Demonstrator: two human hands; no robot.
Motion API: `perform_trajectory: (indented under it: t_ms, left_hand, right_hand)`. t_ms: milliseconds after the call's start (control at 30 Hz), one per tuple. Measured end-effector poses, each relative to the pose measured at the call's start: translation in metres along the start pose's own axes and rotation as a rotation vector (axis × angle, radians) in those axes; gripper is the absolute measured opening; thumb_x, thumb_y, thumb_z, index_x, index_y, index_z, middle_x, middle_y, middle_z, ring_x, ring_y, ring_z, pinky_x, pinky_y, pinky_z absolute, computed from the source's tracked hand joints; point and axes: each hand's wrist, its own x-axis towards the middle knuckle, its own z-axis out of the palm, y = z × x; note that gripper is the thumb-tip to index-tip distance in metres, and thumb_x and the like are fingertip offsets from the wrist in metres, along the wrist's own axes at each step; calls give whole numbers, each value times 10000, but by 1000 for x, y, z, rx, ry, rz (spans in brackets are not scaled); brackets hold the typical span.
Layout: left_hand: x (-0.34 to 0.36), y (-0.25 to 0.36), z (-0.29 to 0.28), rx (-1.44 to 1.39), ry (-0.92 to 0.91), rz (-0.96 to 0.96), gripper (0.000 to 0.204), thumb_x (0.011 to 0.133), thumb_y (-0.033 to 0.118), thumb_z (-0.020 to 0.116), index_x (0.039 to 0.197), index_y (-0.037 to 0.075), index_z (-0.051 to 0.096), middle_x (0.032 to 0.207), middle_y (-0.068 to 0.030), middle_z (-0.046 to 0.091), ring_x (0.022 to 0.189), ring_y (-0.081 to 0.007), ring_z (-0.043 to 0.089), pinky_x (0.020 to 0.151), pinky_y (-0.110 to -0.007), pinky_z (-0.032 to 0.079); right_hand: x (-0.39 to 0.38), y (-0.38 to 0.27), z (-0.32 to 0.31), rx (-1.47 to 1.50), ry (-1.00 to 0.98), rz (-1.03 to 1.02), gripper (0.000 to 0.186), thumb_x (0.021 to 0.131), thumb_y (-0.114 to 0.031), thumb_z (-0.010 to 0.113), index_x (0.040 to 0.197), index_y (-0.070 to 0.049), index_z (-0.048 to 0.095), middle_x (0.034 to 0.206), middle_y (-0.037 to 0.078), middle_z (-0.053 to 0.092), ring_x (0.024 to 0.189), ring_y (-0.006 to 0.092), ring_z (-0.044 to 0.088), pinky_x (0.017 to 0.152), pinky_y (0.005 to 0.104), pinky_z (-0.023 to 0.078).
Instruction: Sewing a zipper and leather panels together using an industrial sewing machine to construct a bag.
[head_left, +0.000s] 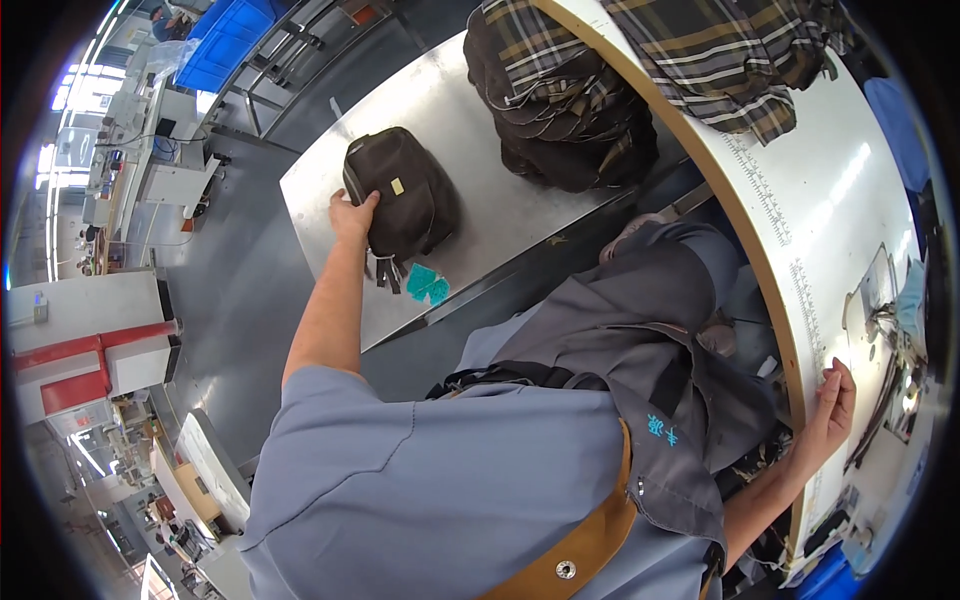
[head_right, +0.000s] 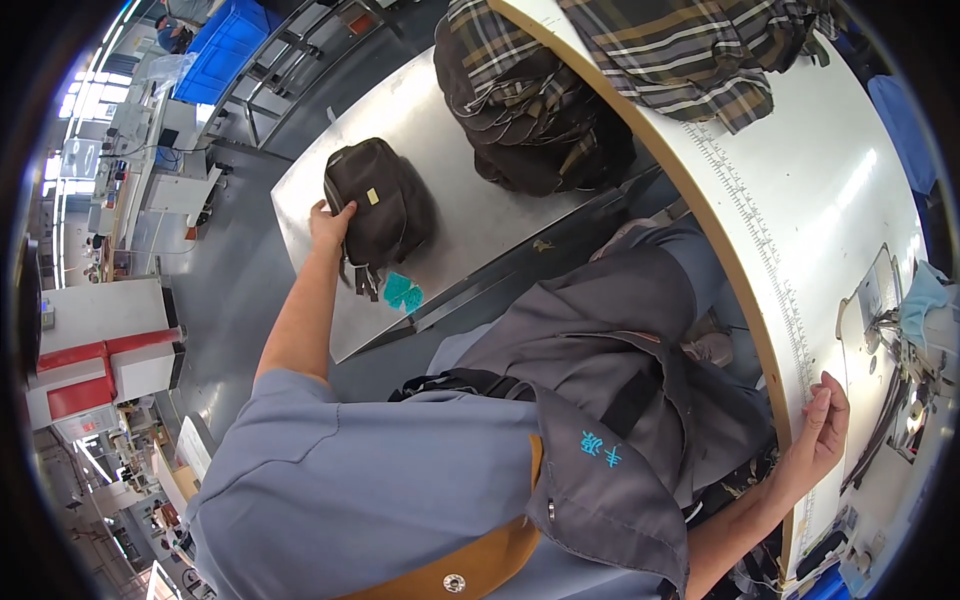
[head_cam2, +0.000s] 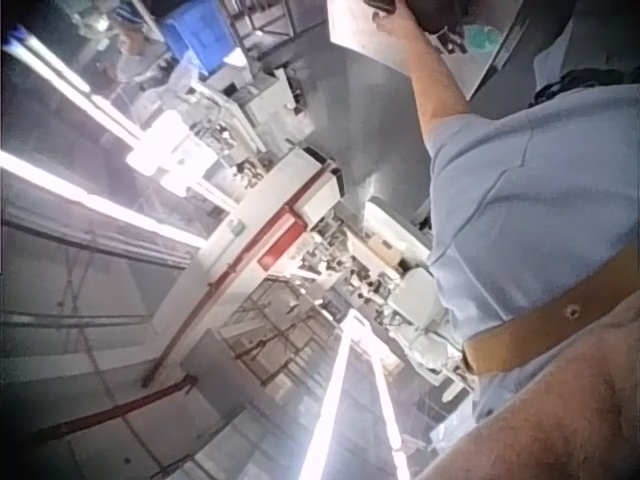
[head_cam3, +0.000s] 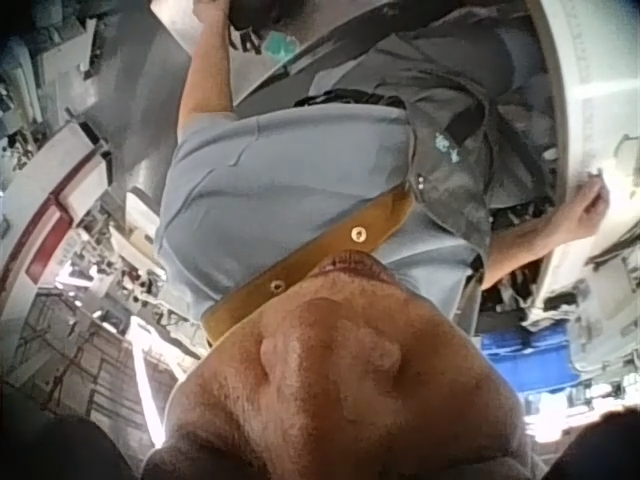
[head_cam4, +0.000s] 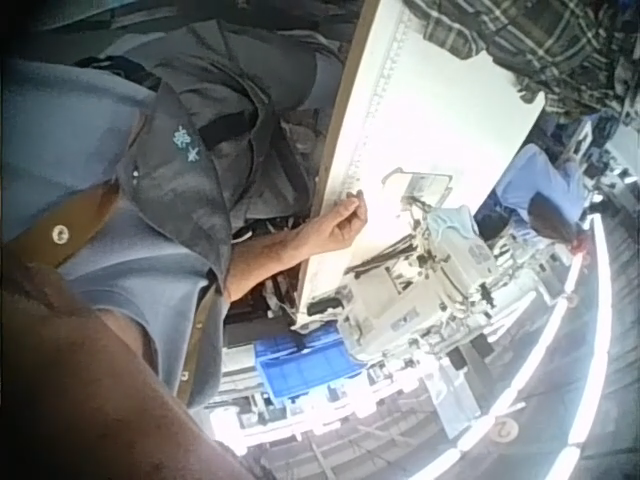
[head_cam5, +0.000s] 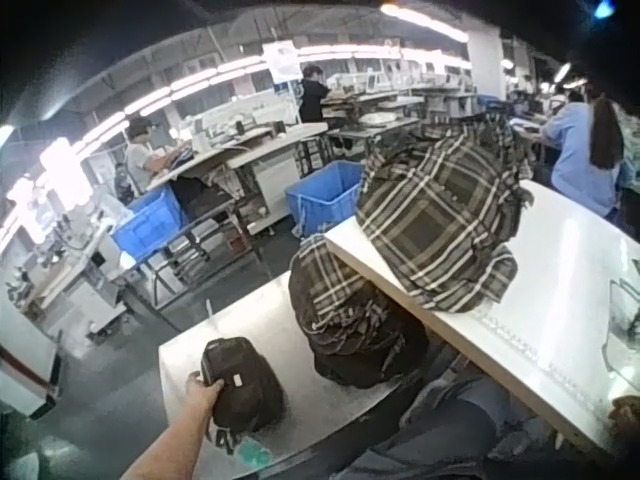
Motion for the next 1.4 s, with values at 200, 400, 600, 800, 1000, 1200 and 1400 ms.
perform_trajectory:
  t_ms: [200,400,600,800,1000,1200,1400]
  left_hand:
    - [-31,48,25,296,169,491,885,863,741,672,1583,277,451,1730,-118,230,1580,-393,231,1172,-738,266]
    - [-23,87,32,478,-289,232,895,861,643,729,1609,267,411,1711,-159,261,1569,-383,268,1230,-636,237]
    - [-62,259,-18,-325,278,1043,359,874,119,779,1216,45,696,1269,-154,653,1212,-333,625,1048,-411,496]
    - [-188,434,-27,-478,-100,1487,148,848,131,830,922,36,744,995,-86,683,858,-246,679,766,-352,538]
    - [-245,509,0,-234,-330,1776,259,855,-6,684,1095,83,722,1103,-92,603,965,-316,664,847,-425,544]
    - [-219,534,1,-154,-267,1898,256,762,-69,642,996,36,656,1166,-117,598,1010,-310,661,844,-391,541]
    - [-222,546,-82,-563,181,1768,349,794,-112,593,1048,85,728,989,-40,744,881,-136,697,833,-278,543]
  right_hand:
    - [-6,-6,9,31,-12,27,195,1059,-142,642,1176,-4,715,1067,21,690,961,72,585,837,227,442]
    - [-11,-27,16,-50,-42,-139,125,1020,-90,675,1069,18,714,954,42,663,889,120,589,829,251,448]
    - [-8,-39,23,-45,-50,-168,94,991,-57,688,1033,21,719,912,75,680,820,142,603,769,262,464]
    - [-7,-39,24,-63,-24,-199,77,963,-36,711,1010,22,728,885,100,701,764,161,625,722,274,482]
    - [-11,-39,16,-56,3,-207,89,973,-58,711,1004,22,734,868,94,698,757,154,621,715,271,480]
    - [-9,-39,15,-7,-23,-210,79,956,-66,722,978,8,737,848,98,697,743,178,642,688,290,490]
    - [-10,-32,6,33,-75,-211,84,952,-73,724,982,3,742,859,84,699,766,174,629,701,300,494]
